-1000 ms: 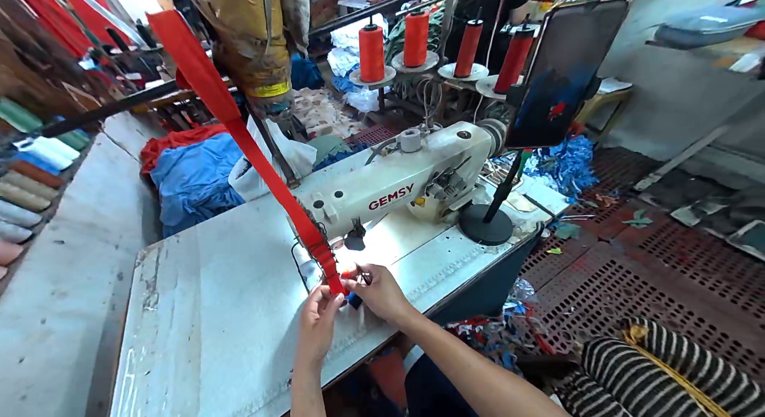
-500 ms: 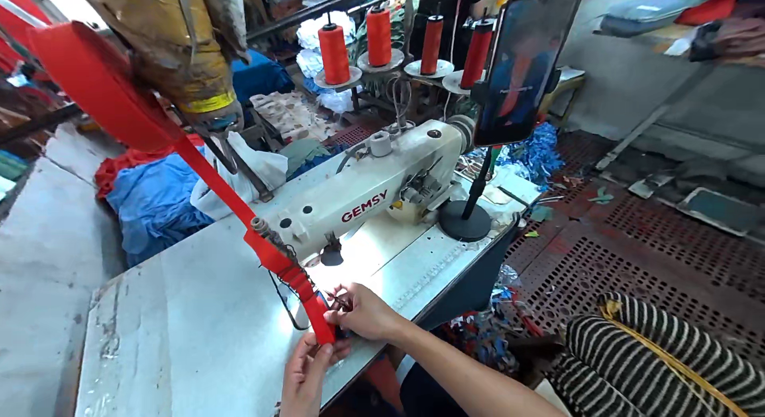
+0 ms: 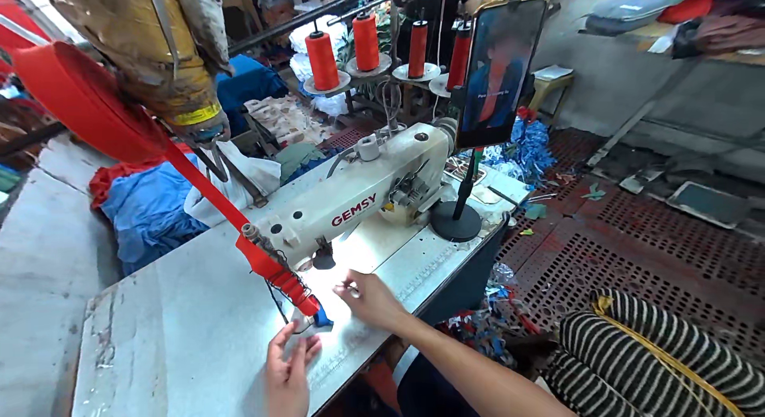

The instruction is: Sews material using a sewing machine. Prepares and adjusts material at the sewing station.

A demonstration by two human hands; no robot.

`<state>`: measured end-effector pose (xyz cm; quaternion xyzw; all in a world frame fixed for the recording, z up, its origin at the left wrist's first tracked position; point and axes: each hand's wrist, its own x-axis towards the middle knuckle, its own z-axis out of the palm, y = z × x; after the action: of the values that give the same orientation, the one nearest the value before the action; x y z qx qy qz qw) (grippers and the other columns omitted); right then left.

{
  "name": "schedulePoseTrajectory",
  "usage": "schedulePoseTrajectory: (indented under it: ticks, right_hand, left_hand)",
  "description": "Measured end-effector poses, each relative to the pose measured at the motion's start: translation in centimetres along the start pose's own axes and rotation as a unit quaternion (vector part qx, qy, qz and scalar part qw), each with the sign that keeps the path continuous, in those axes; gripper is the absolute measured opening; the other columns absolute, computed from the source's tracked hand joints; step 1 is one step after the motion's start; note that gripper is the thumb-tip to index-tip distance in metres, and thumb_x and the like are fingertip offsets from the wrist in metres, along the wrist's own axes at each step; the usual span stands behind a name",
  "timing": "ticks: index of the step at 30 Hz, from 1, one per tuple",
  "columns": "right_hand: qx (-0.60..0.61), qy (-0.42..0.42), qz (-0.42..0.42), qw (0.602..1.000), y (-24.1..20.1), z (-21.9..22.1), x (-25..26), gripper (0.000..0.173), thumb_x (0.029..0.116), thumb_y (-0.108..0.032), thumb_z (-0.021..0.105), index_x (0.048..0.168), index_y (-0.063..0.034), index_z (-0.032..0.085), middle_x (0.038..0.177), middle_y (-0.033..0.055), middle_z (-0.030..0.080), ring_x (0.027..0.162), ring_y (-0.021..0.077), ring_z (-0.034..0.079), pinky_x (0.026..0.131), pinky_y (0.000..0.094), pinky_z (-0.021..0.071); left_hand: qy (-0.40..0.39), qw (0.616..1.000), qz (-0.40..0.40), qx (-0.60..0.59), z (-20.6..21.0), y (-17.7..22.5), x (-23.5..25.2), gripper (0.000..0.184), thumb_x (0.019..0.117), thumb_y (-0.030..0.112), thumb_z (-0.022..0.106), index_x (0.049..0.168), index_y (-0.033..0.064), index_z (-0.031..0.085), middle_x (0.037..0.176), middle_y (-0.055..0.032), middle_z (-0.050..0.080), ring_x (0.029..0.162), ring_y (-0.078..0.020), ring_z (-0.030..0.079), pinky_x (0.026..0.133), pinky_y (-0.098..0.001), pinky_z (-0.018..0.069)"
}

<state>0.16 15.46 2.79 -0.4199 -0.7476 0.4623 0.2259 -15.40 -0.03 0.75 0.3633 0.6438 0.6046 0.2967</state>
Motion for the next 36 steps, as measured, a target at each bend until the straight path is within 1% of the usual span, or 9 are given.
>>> schedulePoseTrajectory:
  ticks: [3, 6, 10, 12, 14, 20, 27, 31, 36]
  right_hand:
    - [-0.225, 0.082, 0.027, 0.971, 2.9, -3.5, -0.1, 0.032, 0.0994, -0.035, 0.059, 0.104, -0.0051, 0.069, 0.11, 0.014, 0.068, 0.088, 0.0308, 0.071, 0.072, 0.0531, 0.0578]
    - [-0.25, 0.116, 0.01, 0.961, 4.8, -5.0, -0.3, 0.029, 0.0969, -0.032, 0.06, 0.095, -0.0039, 0.069, 0.097, 0.0134, 0.067, 0.08, 0.0307, 0.068, 0.066, 0.0519, 0.0539]
    - [-0.311, 0.083, -0.005, 0.947, 4.1, -4.4, -0.8, 0.031, 0.0968, -0.036, 0.06, 0.099, -0.0064, 0.07, 0.1, 0.012, 0.071, 0.083, 0.0309, 0.071, 0.066, 0.0535, 0.0562]
    - [-0.322, 0.067, 0.01, 0.944, 3.7, -4.5, -1.0, 0.031, 0.0963, -0.036, 0.06, 0.103, -0.0078, 0.071, 0.104, 0.0114, 0.071, 0.086, 0.0303, 0.071, 0.068, 0.0531, 0.057]
    - [-0.314, 0.073, 0.015, 0.946, 3.7, -4.5, -1.0, 0.03, 0.0961, -0.035, 0.061, 0.103, -0.0082, 0.071, 0.103, 0.0109, 0.071, 0.086, 0.0297, 0.071, 0.069, 0.0524, 0.057]
    - [-0.329, 0.079, 0.007, 0.941, 3.8, -4.1, -1.1, 0.029, 0.0956, -0.035, 0.06, 0.1, -0.0079, 0.07, 0.101, 0.011, 0.07, 0.083, 0.0295, 0.071, 0.066, 0.0511, 0.0562]
    - [-0.341, 0.093, 0.0, 0.935, 4.0, -3.6, -0.9, 0.029, 0.0947, -0.035, 0.061, 0.097, -0.0087, 0.071, 0.097, 0.009, 0.07, 0.08, 0.0275, 0.071, 0.064, 0.0499, 0.0558]
    - [-0.348, 0.102, -0.004, 0.932, 4.2, -3.7, -1.0, 0.029, 0.0947, -0.036, 0.06, 0.096, -0.0092, 0.071, 0.096, 0.0084, 0.07, 0.08, 0.0269, 0.071, 0.063, 0.0494, 0.0553]
    - [-0.341, 0.083, 0.016, 0.936, 3.8, -3.8, -1.1, 0.03, 0.0951, -0.035, 0.061, 0.102, -0.0082, 0.072, 0.103, 0.0103, 0.071, 0.085, 0.0298, 0.072, 0.068, 0.0526, 0.0564]
  left_hand:
    - [0.079, 0.97, 0.052, 0.224, -2.2, -0.3, 2.8, 0.033, 0.1018, 0.012, 0.054, 0.129, -0.0059, 0.059, 0.111, -0.0197, 0.069, 0.086, -0.0217, 0.072, 0.08, -0.041, 0.0617]
    - [0.067, 0.937, 0.059, 0.337, -2.8, 0.6, 7.5, 0.033, 0.1034, 0.022, 0.058, 0.121, -0.0036, 0.068, 0.113, -0.0239, 0.069, 0.097, -0.0333, 0.07, 0.089, -0.0521, 0.0558]
    - [0.008, 0.942, 0.085, 0.324, -2.2, 0.8, 13.7, 0.028, 0.0966, 0.018, 0.066, 0.116, -0.0025, 0.069, 0.117, -0.0214, 0.065, 0.102, -0.03, 0.064, 0.092, -0.0487, 0.0522]
    - [-0.015, 0.933, 0.106, 0.343, -2.2, -0.1, 15.8, 0.032, 0.0915, 0.016, 0.07, 0.117, -0.0029, 0.068, 0.127, -0.0239, 0.063, 0.119, -0.038, 0.06, 0.104, -0.0557, 0.0476]
    - [-0.024, 0.918, 0.095, 0.384, -2.2, 0.0, 16.8, 0.041, 0.0864, 0.019, 0.076, 0.121, -0.0011, 0.069, 0.135, -0.0254, 0.059, 0.128, -0.0452, 0.053, 0.107, -0.0619, 0.0424]
    - [-0.006, 0.899, 0.062, 0.433, -1.9, 0.6, 16.6, 0.049, 0.0825, 0.025, 0.083, 0.123, 0.0022, 0.068, 0.137, -0.0256, 0.057, 0.127, -0.0483, 0.053, 0.101, -0.0649, 0.0454]
    - [0.001, 0.9, 0.052, 0.432, -2.1, 0.9, 16.0, 0.044, 0.0878, 0.03, 0.077, 0.125, 0.007, 0.069, 0.139, -0.0207, 0.058, 0.13, -0.0435, 0.052, 0.102, -0.0613, 0.0455]
    - [0.002, 0.901, 0.057, 0.43, -2.0, 0.8, 16.1, 0.044, 0.0855, 0.028, 0.079, 0.123, 0.0077, 0.07, 0.138, -0.0203, 0.058, 0.129, -0.0435, 0.053, 0.1, -0.0611, 0.0462]
    - [0.006, 0.905, 0.061, 0.422, -2.0, 0.7, 16.0, 0.042, 0.0847, 0.026, 0.079, 0.121, 0.0064, 0.071, 0.138, -0.022, 0.058, 0.128, -0.0448, 0.053, 0.101, -0.0626, 0.046]
